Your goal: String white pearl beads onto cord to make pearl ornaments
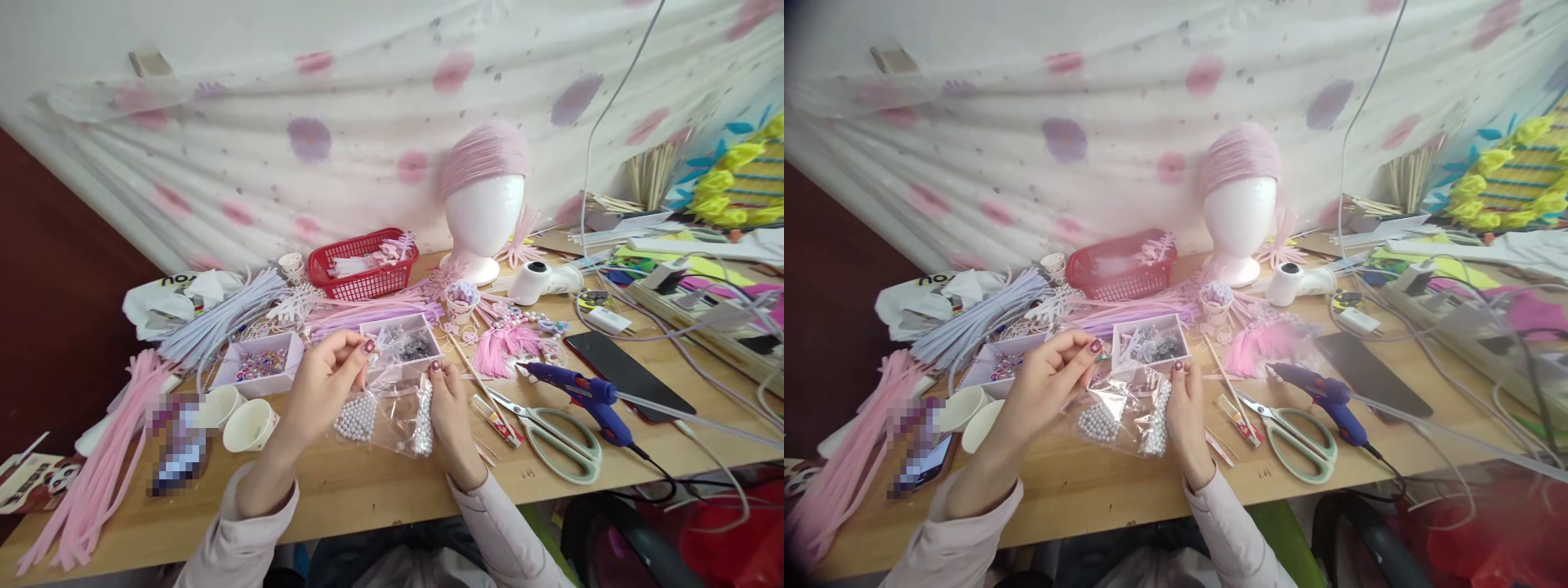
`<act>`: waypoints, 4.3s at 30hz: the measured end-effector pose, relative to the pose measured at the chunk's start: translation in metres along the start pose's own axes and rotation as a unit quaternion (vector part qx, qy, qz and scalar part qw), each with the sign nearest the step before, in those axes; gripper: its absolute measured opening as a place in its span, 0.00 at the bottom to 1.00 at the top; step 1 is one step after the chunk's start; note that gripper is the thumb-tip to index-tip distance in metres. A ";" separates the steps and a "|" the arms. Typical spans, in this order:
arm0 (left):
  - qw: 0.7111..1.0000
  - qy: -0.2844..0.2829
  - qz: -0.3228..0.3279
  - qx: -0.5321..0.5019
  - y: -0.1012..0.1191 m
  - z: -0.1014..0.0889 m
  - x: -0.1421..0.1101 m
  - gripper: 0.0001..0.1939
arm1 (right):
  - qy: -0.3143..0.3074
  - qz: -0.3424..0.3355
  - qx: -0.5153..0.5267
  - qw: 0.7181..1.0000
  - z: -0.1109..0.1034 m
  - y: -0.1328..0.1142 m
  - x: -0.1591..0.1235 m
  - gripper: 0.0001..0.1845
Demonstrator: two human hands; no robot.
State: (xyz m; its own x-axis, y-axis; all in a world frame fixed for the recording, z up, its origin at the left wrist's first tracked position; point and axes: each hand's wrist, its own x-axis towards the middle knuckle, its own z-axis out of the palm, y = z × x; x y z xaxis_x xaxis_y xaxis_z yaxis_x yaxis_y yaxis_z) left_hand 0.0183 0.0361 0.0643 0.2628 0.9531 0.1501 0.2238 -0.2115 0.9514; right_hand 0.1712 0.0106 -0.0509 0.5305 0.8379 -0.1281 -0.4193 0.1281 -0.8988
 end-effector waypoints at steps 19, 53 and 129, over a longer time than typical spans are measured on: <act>0.972 0.115 -0.161 -0.130 -0.065 -0.021 -0.045 0.14 | -0.061 -0.181 -0.421 0.887 0.008 0.017 0.000 0.07; 0.975 0.071 -0.191 -0.087 -0.064 -0.027 -0.050 0.24 | -0.098 -0.152 -0.417 0.891 0.005 0.010 -0.002 0.11; 0.856 -0.351 0.055 0.375 -0.031 -0.046 -0.104 0.19 | -0.319 -0.107 -0.381 0.861 -0.027 -0.009 -0.029 0.08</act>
State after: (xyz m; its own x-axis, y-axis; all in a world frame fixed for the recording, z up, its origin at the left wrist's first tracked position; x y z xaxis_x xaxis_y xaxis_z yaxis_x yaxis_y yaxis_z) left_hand -0.0592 -0.0463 0.0313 0.7618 0.6087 -0.2215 0.6318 -0.6226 0.4618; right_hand 0.1794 -0.0290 -0.0503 -0.0782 0.9905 0.1133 0.3728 0.1344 -0.9181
